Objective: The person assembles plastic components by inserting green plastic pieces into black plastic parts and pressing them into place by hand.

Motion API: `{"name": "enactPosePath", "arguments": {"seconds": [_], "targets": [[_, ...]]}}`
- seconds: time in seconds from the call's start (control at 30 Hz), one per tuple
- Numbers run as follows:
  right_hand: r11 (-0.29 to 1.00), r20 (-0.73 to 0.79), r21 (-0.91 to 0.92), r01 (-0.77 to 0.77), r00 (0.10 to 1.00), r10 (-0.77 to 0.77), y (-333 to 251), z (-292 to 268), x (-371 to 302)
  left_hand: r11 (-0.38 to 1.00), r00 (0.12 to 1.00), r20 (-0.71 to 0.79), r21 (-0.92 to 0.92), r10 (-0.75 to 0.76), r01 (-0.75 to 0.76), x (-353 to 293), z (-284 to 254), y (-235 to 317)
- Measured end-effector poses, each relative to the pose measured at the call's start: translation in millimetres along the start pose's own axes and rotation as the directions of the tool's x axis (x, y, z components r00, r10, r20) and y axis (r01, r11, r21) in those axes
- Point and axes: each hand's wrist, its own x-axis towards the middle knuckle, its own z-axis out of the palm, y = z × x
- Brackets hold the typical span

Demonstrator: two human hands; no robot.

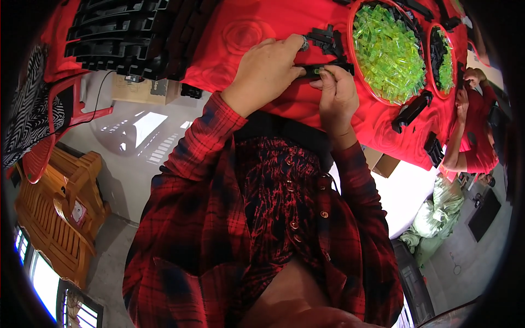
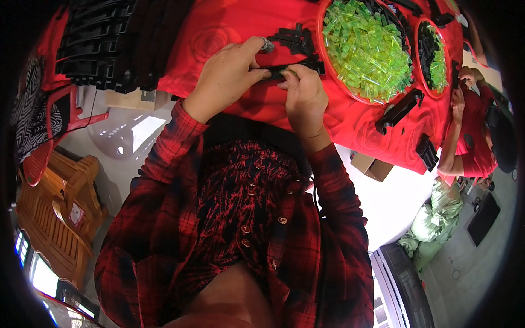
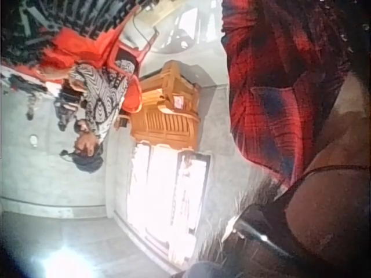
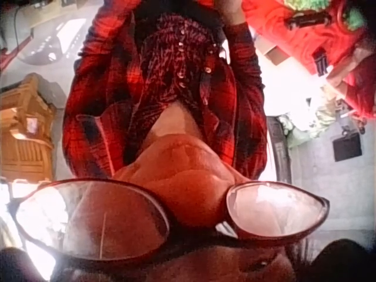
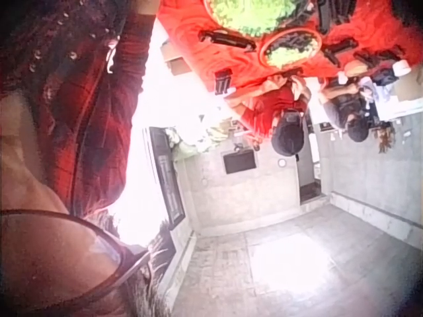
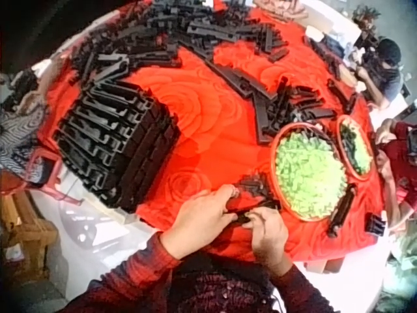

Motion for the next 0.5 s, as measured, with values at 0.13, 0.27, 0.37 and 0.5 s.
{"name": "enactPosePath", "arguments": {"seconds": [0.13,0.27,0.37,0.5], "targets": [[0.994,0.029,-0.099,0.040,0.999,-0.037,-0.3,0.9,0.8,1.000,0.999,-0.041,0.011,0.020,-0.019,0.2,3.7,-2.0],[0.990,0.020,-0.136,0.042,0.999,-0.039,-6.3,2.2,2.0,1.000,0.999,-0.032,0.008,0.026,-0.026,1.3,5.6,-2.0],[0.984,0.028,-0.167,0.057,0.998,-0.053,-7.6,1.2,3.3,0.998,0.997,-0.057,0.035,0.054,-0.052,0.3,6.8,-2.5],[1.000,0.007,-0.013,-0.020,1.000,0.021,-10.5,-3.1,1.5,0.994,0.990,-0.094,0.054,0.103,-0.098,-5.0,7.7,-2.8]]}}
